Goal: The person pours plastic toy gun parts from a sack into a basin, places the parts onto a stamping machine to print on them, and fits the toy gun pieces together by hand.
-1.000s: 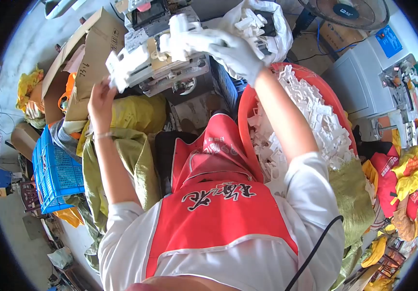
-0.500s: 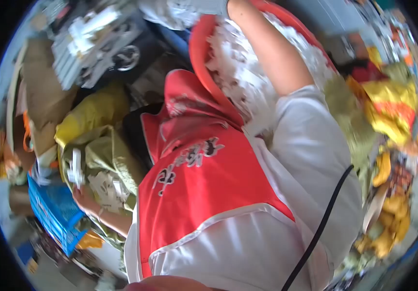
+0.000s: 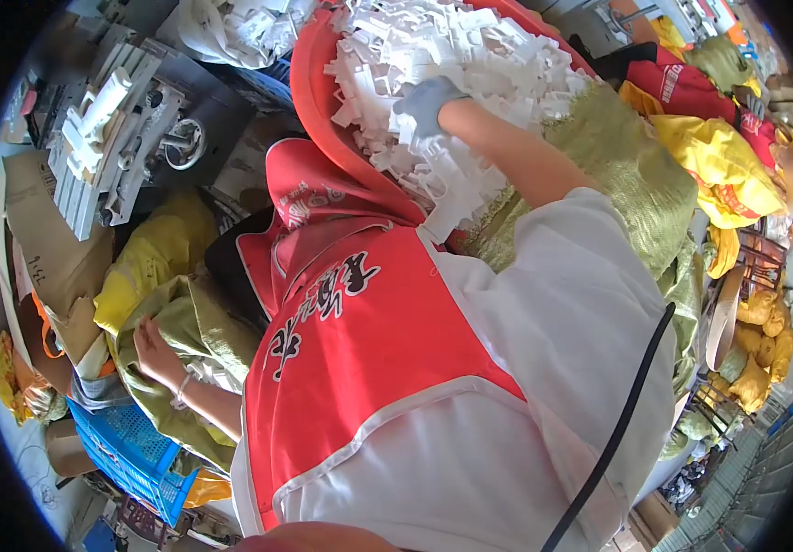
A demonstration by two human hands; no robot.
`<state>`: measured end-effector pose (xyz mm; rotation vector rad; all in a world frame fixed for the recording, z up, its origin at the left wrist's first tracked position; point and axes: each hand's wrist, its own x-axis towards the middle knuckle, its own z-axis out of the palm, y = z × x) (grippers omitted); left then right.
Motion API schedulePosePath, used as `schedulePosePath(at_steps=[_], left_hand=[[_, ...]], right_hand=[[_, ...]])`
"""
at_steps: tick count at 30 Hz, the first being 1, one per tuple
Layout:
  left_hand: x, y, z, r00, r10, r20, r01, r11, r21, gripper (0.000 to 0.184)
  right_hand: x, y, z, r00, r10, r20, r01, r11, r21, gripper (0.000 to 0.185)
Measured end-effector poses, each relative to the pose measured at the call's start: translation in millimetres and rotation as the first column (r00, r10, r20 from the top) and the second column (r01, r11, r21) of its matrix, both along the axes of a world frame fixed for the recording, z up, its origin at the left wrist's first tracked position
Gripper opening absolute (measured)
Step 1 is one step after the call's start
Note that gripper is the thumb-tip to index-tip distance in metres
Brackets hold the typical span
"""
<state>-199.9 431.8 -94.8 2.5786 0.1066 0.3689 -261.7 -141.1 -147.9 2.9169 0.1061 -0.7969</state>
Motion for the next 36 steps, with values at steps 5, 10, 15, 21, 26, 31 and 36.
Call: schedulePosePath(at_steps=[5, 10, 15, 21, 26, 31, 36], left_hand=[[12, -29, 12, 0.993, -0.121, 0.003, 0.121, 0.991, -0.052, 0.021], [9, -21, 4, 0.996, -0.09, 0.025, 0.093, 0.974, -0.206, 0.02], [13, -25, 21, 0.999, -0.034, 0.033, 0.038, 0.993, -0.112, 0.016], [52, -62, 80, 0.975, -0.098, 0.202, 0.128, 0.981, -0.143, 0.014], [96, -103, 110, 0.891, -0.265, 0.368, 0.319, 0.943, -0.092, 0.015], [136, -128, 120, 0.86, -0.364, 0.357, 0.389, 0.921, 0.0, 0.027], [169, -143, 123, 0.833, -0.466, 0.298, 0.466, 0.882, 0.075, 0.039]], right_hand=[[33, -59, 14, 0.783, -0.516, 0.346, 0.376, 0.837, 0.398, 0.042], [32, -74, 50, 0.653, -0.747, -0.126, 0.68, 0.505, 0.531, 0.045], [15, -157, -10, 0.936, -0.3, -0.183, 0.351, 0.816, 0.459, 0.041], [-2, -125, 56, 0.972, -0.139, 0.189, 0.082, 0.955, 0.283, 0.045], [16, -84, 62, 0.769, -0.567, 0.295, 0.16, 0.618, 0.77, 0.036], [32, -36, 43, 0.67, -0.736, -0.094, 0.159, 0.018, 0.987, 0.024], [42, -8, 48, 0.667, -0.733, -0.131, 0.142, -0.048, 0.989, 0.022]])
